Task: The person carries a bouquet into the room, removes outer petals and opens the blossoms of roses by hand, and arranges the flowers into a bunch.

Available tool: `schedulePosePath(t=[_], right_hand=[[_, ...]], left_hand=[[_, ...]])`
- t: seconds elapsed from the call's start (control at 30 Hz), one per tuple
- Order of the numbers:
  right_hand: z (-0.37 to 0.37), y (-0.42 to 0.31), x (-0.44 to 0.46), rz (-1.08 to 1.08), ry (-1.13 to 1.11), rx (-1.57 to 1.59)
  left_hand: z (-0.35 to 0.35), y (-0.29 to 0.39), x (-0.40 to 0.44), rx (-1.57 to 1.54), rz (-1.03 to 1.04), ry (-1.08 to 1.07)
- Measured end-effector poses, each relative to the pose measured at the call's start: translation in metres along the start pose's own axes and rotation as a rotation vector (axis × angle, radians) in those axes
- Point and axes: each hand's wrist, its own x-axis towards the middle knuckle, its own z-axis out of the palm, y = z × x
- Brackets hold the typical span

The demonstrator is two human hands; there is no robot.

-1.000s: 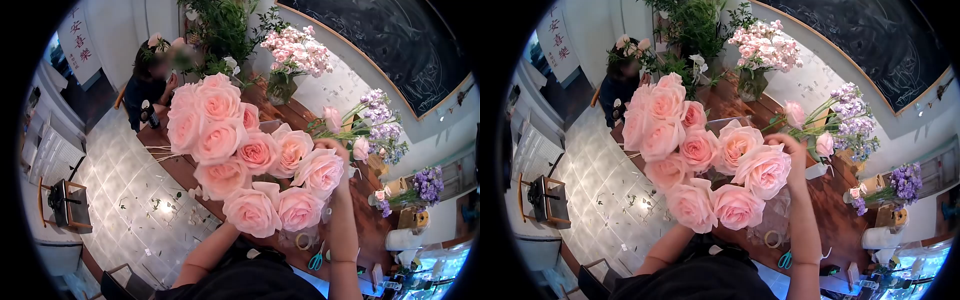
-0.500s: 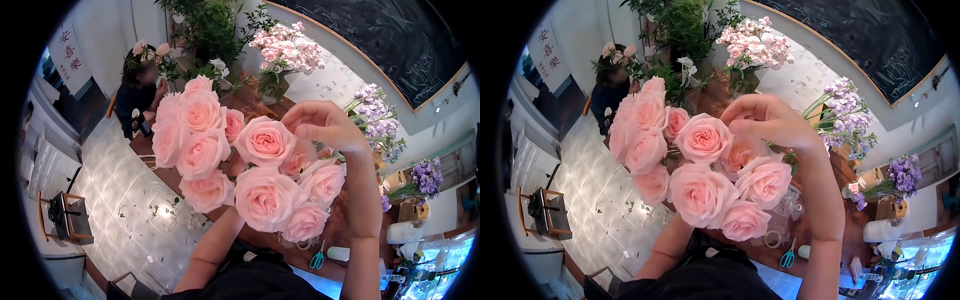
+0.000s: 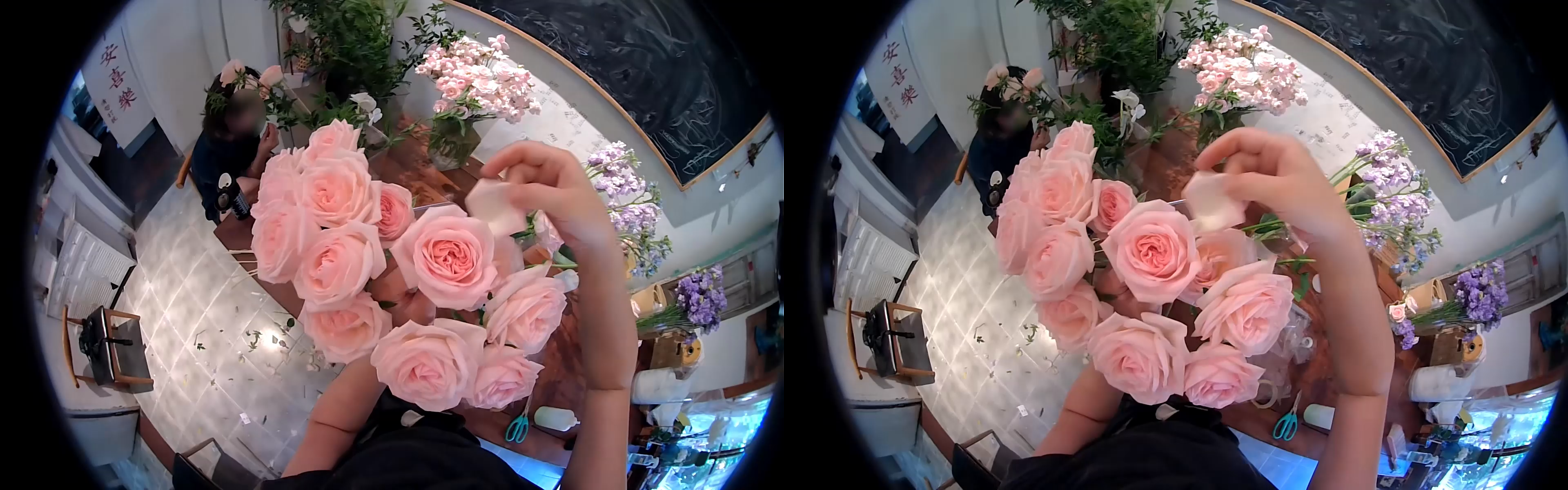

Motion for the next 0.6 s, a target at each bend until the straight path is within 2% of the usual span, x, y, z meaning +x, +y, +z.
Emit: schedulePosePath(t=[0.07, 0.1, 0.17, 0.2, 0.23, 0.27, 0.3, 0.37, 0.43, 0.47, 0.5, 0.57, 0.6], right_hand=[[-0.007, -0.011, -0.016, -0.084, 0.106, -0.108], [-0.004, -0.020, -0.034, -0.085, 0.247, -0.092], [-0.016, -0.012, -0.082, -0.260, 0.433, -0.091], [-0.029, -0.003, -0.112, -0.285, 0.361, -0.194], [-0.030, 0.010, -0.135, -0.352, 0.265, -0.155], [-0.033, 0.018, -0.153, -0.336, 0.001, -0.128], [-0.032, 0.029, -0.167, -0.224, -0.228, -0.108], [0.000, 0.044, -0.182, 0.141, -0.560, -0.205], [0.034, 0.091, -0.212, 0.474, -0.849, -0.262], [0.054, 0.109, -0.227, 0.478, -0.908, -0.427], [0.065, 0.151, -0.263, 0.320, -0.844, -0.592], [0.079, 0.142, -0.247, 0.616, -0.748, -0.867], [0.082, 0.141, -0.233, 0.530, -0.523, -0.826]], left_hand=[[0.000, -0.001, 0.001, -0.007, 0.004, -0.001], [0.003, 0.001, 0.001, -0.011, 0.009, -0.006], [0.005, 0.004, 0.000, -0.021, 0.012, -0.010], [0.007, 0.005, 0.000, -0.029, 0.012, -0.015], [0.008, 0.007, -0.001, -0.035, 0.011, -0.018], [0.008, 0.008, -0.002, -0.038, 0.009, -0.022], [0.010, 0.011, -0.003, -0.044, 0.008, -0.024], [0.011, 0.012, -0.007, -0.053, 0.010, -0.031], [0.010, 0.011, -0.012, -0.070, 0.014, -0.036], [0.009, 0.011, -0.016, -0.081, 0.013, -0.042], [0.007, 0.009, -0.020, -0.089, 0.015, -0.041], [0.001, 0.007, -0.032, -0.122, 0.018, -0.041], [-0.003, 0.004, -0.037, -0.134, 0.019, -0.040]])
